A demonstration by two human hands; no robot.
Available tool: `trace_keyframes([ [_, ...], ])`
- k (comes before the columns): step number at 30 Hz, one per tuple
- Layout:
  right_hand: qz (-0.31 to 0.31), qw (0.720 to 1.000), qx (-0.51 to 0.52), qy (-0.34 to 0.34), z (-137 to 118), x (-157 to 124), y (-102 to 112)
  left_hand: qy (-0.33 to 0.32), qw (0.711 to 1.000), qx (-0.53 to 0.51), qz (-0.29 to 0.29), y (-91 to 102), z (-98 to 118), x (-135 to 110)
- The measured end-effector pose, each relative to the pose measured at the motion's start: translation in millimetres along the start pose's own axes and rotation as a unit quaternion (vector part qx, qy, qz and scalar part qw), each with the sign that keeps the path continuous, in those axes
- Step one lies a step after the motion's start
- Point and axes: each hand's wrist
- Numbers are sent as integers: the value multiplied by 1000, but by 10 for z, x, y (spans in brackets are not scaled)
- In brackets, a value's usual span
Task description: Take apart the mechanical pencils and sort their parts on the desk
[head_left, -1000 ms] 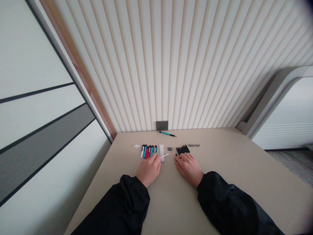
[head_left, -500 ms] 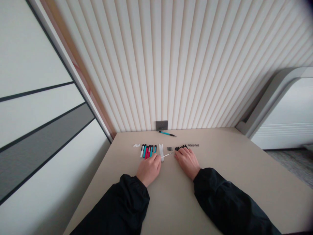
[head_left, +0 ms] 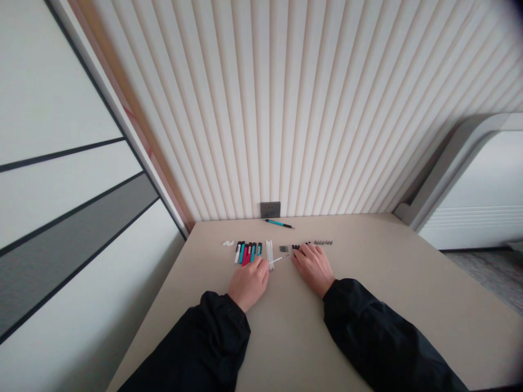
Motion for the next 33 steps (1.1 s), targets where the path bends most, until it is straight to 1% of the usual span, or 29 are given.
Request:
trace_keyframes([
  [5,46,995,91,10,-72,-17,117,-2,1000,-5,-2,9,7,3],
  [7,49,991,121,22,-102,-24,157,-7,1000,-5,-5,12,12,4],
  [10,39,988,137,52,-125,-27,172,-11,1000,-9,-8,19,18,1],
  [13,27,988,141,55,-121,-19,154,-11,1000,-13,-6,22,22,-5],
  [16,18,990,139,33,-89,-11,133,-6,1000,-17,-2,18,21,-5],
  [20,21,992,126,-6,-25,-6,107,35,999,-21,8,6,5,2],
  [23,22,991,127,-22,-16,5,80,66,998,-17,16,4,-9,2],
  [28,10,993,114,-18,-150,89,25,98,995,-15,27,8,-9,-8],
  [33,-6,997,78,-18,-308,290,-43,111,993,-20,27,8,-4,-12],
])
Point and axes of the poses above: each hand's wrist, its own x-axis towards the middle knuckle, its own y-axis out of the back of the hand, z = x × y, and after that the axes turned 15 degrees about -z, right-handed
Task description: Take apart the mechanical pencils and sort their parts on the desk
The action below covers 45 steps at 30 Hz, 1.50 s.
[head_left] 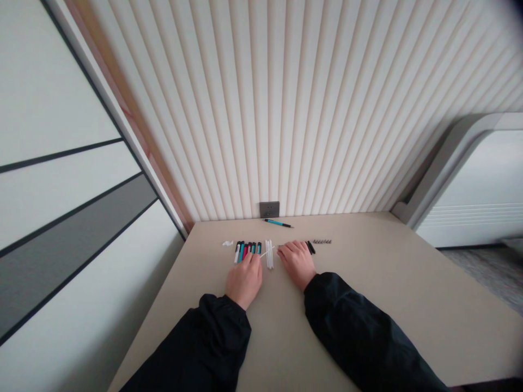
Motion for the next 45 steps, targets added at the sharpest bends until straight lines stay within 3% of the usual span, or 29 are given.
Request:
trace_keyframes([
  [7,-26,999,-32,-27,-42,195,-64,-1,1000,-7,-6,7,3,-6],
  [26,-24,997,-40,-54,-21,157,-60,0,1000,3,-16,-9,-11,2],
  [35,63,992,73,-85,113,109,-40,-2,1000,7,-19,-14,-25,5],
  [39,74,992,103,-31,92,51,95,-30,999,17,-20,-35,-35,13],
  [45,26,987,122,106,39,-114,224,-97,994,36,-19,-6,-20,8],
])
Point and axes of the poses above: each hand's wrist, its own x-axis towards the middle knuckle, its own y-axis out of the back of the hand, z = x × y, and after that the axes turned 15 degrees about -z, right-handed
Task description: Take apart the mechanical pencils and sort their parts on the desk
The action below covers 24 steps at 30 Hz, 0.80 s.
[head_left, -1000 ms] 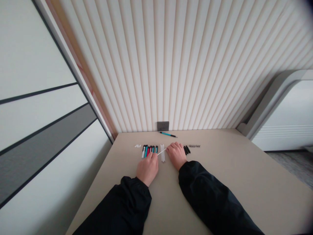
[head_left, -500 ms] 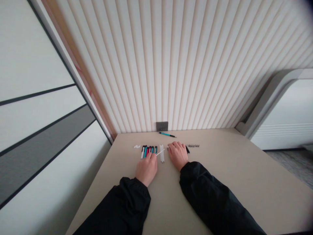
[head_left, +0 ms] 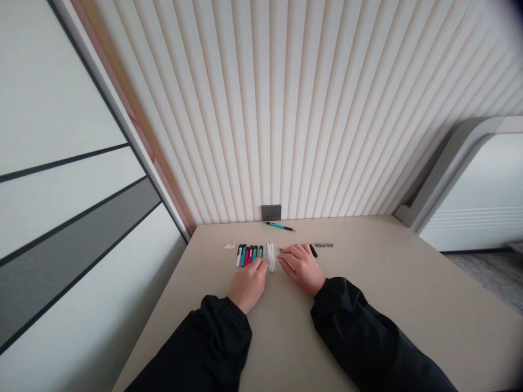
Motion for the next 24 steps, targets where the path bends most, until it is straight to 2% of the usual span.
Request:
trace_keyframes([
  [4,-19,999,-16,20,57,-51,-11,-14,1000,-4,2,1,-1,1],
  [8,-17,999,-47,17,171,-68,32,9,1000,-25,9,-53,-27,13],
  [13,19,996,-69,-62,263,-114,142,65,997,-34,32,-104,-86,24],
  [17,37,987,-111,-111,157,-126,104,62,997,-33,34,-111,-84,26],
  [24,-13,976,-172,-134,-115,-31,-203,52,998,-21,15,-93,-25,22],
])
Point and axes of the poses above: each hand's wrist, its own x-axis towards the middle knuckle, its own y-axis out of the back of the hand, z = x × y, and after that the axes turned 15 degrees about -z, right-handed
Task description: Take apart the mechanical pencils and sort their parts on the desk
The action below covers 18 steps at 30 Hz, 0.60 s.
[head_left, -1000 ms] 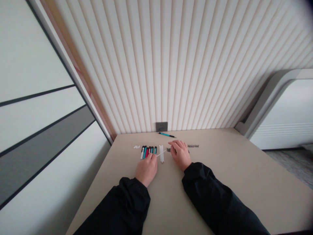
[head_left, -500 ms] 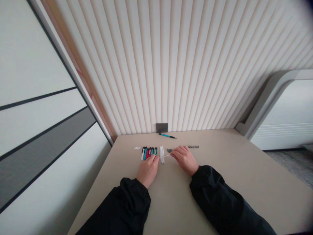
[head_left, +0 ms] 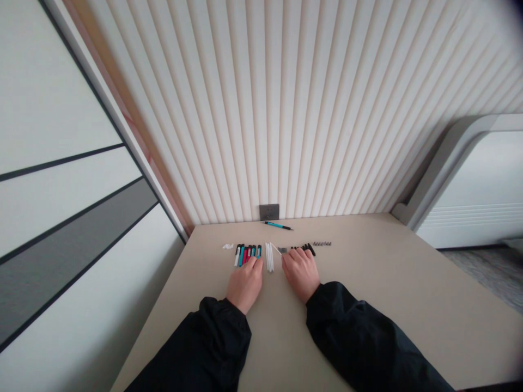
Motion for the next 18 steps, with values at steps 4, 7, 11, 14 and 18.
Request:
trace_keyframes([
  [4,-28,1000,-2,-9,-68,4,-58,-21,1000,-9,-19,6,6,5],
  [7,-44,999,15,-6,-83,-12,-45,-35,999,-17,-36,3,15,7],
  [11,-55,997,51,9,-86,-27,3,-45,998,-26,-38,12,27,1],
  [14,-63,994,81,31,-76,-33,28,-48,998,-24,-43,32,37,-2],
  [18,-73,990,107,49,-66,-40,35,-45,998,-13,-46,49,49,0],
])
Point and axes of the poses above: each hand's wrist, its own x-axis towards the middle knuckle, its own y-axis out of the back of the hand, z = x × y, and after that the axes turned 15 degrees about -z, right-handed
